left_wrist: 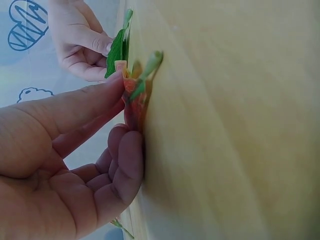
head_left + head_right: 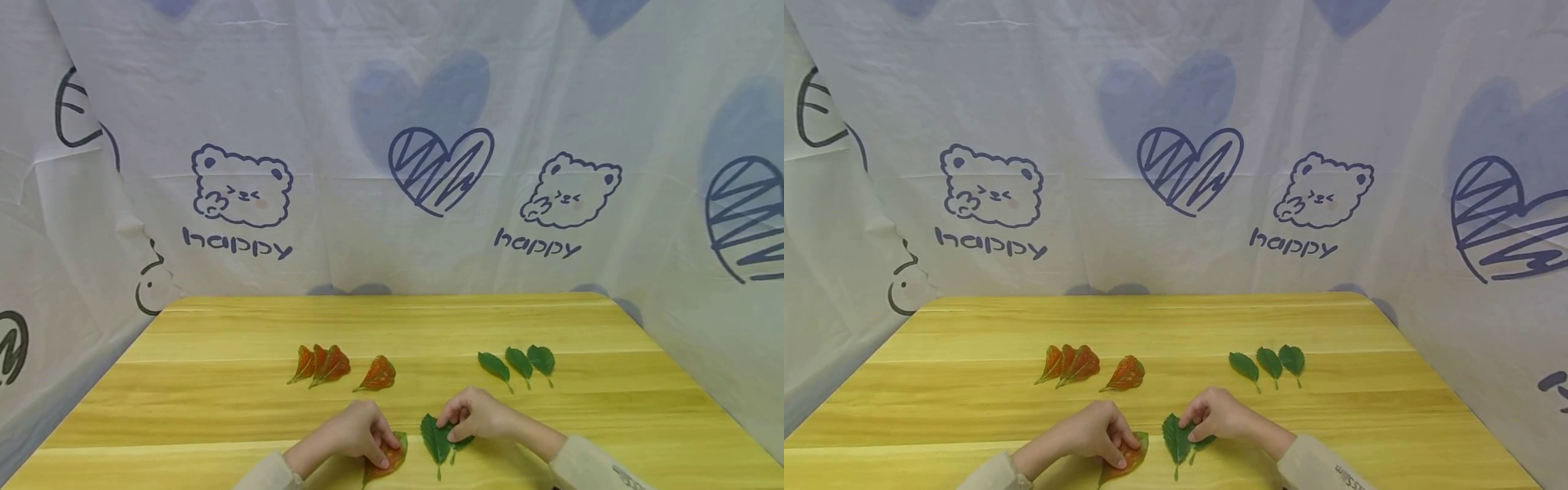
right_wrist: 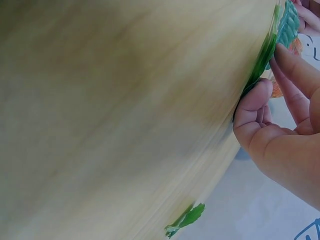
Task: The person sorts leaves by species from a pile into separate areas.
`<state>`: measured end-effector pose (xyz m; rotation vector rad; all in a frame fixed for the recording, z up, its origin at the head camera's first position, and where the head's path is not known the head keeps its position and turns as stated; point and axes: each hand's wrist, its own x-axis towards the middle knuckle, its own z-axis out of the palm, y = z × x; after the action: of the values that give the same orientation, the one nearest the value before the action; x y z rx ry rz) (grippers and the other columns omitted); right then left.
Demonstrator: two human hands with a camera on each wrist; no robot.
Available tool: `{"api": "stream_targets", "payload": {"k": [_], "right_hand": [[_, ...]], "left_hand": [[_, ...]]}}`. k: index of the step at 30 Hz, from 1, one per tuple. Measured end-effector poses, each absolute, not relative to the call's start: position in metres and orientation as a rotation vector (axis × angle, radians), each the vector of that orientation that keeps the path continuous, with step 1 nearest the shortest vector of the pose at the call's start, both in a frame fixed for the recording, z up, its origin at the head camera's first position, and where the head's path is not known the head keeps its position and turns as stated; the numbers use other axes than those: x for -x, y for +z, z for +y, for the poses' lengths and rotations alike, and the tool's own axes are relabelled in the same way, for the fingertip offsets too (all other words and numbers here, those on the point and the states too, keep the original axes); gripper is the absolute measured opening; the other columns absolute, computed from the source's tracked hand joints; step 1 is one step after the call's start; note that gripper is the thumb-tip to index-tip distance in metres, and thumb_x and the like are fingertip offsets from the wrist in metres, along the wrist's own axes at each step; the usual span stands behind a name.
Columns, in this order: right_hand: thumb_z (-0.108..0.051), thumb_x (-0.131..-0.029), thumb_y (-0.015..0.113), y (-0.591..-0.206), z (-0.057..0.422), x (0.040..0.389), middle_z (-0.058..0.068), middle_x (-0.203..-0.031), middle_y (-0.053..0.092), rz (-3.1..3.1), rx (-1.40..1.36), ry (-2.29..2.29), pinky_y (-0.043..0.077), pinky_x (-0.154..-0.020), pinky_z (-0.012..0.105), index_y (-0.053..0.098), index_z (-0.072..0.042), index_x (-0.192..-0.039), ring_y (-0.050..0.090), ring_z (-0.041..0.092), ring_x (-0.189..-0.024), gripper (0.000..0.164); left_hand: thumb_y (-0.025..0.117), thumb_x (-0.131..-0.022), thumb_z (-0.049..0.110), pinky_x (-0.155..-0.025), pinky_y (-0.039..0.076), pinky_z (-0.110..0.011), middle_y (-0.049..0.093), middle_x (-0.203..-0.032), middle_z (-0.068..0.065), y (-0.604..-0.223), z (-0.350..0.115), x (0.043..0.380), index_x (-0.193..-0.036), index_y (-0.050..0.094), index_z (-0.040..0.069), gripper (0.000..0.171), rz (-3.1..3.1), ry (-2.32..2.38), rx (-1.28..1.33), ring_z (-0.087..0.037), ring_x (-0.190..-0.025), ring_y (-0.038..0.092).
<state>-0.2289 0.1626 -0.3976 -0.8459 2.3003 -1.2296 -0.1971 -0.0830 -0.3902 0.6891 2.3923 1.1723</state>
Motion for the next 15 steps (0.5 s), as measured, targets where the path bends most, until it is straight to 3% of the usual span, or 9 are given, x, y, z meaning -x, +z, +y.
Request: {"api": "stream_targets", "payload": {"k": [15], "right_hand": [[0.007,-0.069,0.07,-0.3994,0.1608,0.2299,0.0,-0.073,0.052,2.335,0.845,-1.18,0.039,-0.057,0.019,0.068,0.003,-0.084,0.044,0.009,-0.065,0.015]], "left_hand": [[0.077,-0.063,-0.002,-0.039,0.029,-0.014,0.053,-0.049,0.001,-0.39,-0.0816,0.1963,-0.076,0.071,0.002,0.015,2.419,1.176,-0.735,-0.003,-0.042,0.039]]}}
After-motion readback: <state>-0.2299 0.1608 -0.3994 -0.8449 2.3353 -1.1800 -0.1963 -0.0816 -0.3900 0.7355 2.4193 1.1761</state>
